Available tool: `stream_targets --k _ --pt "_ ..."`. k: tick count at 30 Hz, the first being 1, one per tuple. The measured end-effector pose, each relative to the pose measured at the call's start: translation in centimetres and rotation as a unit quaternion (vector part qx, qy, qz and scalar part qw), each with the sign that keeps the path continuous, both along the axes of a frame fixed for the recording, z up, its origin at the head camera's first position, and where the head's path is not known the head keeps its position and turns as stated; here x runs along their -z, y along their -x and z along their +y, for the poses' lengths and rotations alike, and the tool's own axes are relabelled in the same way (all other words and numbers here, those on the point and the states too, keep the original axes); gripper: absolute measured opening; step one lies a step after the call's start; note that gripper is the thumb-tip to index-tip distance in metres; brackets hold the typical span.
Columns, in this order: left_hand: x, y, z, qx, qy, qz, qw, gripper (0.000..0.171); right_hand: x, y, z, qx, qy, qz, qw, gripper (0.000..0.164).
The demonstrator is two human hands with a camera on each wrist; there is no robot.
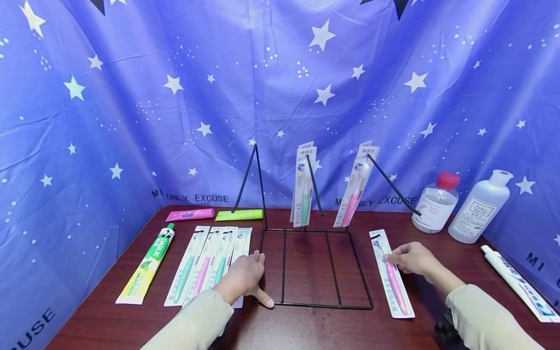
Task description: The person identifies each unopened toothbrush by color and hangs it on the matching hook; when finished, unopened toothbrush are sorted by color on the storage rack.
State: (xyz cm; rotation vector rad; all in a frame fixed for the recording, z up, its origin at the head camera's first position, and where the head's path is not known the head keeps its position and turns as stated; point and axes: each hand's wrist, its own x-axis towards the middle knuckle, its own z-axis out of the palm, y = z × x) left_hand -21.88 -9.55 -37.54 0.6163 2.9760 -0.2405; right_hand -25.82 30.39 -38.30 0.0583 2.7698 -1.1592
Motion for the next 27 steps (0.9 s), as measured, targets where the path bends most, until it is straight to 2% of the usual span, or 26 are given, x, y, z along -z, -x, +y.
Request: stream_targets --k 5,11,16,23,26,27 --pt "0.0 -0.1 0.0 0.001 -0.006 -0.002 1.0000 0.119 0.1 -0.2 0.5 -0.012 0.075 -0.018 0.997 0.035" --pt "0.0 -0.1 0.0 -0.002 -0.011 -0.012 0.9999 0.117 0.2 -0.6 1.1 -0.024 0.174 -0.034 0.984 0.036" --pt "0.0 -0.2 0.0 0.000 -0.011 -0.011 0.9999 0.118 -0.1 -0.8 2.0 -0.055 0.208 -0.017 0.976 0.030" --pt "-0.1 -0.2 0.0 0.000 -0.029 -0.011 0.9995 0.118 -1.4 -1.9 2.5 -0.029 0.238 0.016 0.971 0.036" --pt "-0.1 -0.1 0.1 -0.001 -0.023 -0.011 0.9997 0.117 -2.0 -2.5 2.9 -0.026 0.265 0.031 0.963 0.023" --pt "-0.1 -0.1 0.2 -0.001 -0.020 -0.011 0.9997 0.117 -1.1 -2.0 3.8 -0.023 0.276 0.036 0.960 0.022"
